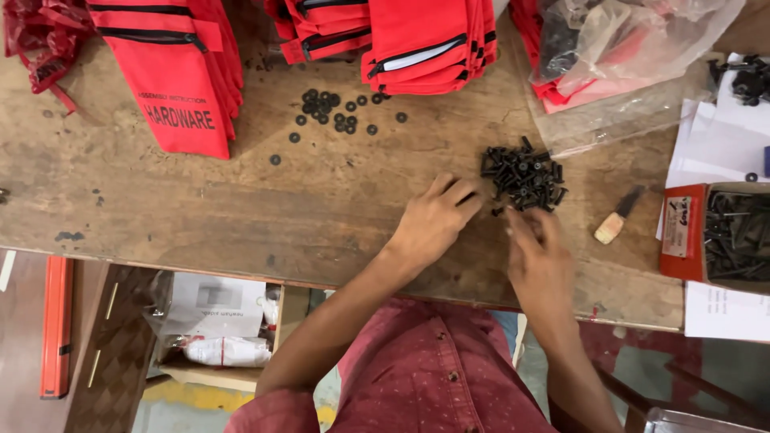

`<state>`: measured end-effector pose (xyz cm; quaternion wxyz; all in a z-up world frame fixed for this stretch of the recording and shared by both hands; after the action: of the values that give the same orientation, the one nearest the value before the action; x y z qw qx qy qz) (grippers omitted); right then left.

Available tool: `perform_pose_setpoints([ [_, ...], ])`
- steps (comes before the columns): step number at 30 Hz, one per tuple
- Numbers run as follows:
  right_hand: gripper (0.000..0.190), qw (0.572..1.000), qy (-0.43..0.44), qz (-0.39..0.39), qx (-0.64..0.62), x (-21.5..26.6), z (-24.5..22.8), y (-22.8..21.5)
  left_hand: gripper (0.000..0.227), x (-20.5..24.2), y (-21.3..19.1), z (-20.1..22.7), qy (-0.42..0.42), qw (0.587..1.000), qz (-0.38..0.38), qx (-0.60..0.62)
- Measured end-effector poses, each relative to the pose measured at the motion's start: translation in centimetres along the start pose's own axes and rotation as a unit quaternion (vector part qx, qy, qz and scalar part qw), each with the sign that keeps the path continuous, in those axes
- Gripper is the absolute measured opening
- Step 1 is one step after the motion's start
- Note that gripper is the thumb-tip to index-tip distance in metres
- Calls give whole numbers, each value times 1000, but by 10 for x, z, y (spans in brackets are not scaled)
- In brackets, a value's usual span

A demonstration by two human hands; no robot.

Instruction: The recorder is seen counting and placing black screws and washers into small red bags labeled 'HARDWARE'.

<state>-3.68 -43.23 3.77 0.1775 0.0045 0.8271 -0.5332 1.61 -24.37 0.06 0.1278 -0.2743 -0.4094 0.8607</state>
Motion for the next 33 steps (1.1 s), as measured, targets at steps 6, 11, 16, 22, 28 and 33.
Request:
perform_pose_setpoints([
  [6, 43, 996, -1, -58, 63, -9, -2, 16, 46, 8, -14, 9, -10, 998, 46, -42],
  [11, 41, 999, 6, -30, -11, 8, 0, 19, 49, 13, -3, 6, -70, 994, 72, 33],
  [16, 52, 986, 37, 21, -162, 29, 6, -6, 38, 20, -14, 20, -48, 992, 87, 78],
  [22, 28, 989, 83, 81, -89, 18, 14, -18, 49, 61, -41, 33, -13, 998, 39, 49],
  [28, 41, 998, -32, 23, 39, -5, 12, -3, 40, 61, -34, 45, 48, 997, 46, 42],
  [33, 39, 1000, -5, 18, 7, 7, 16, -1, 26, 40, -4, 58, 127, 991, -26, 35],
])
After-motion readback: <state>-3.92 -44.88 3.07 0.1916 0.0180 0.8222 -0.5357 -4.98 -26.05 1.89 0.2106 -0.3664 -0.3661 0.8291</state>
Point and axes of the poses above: each hand's wrist, its own x-axis away from the middle knuckle, its own y-axis out of the palm, z = x × y, the point moved 1 cm from there along -x, towards the middle knuckle, and after that the axes turned 3 degrees about x, right-handed, at the moved point
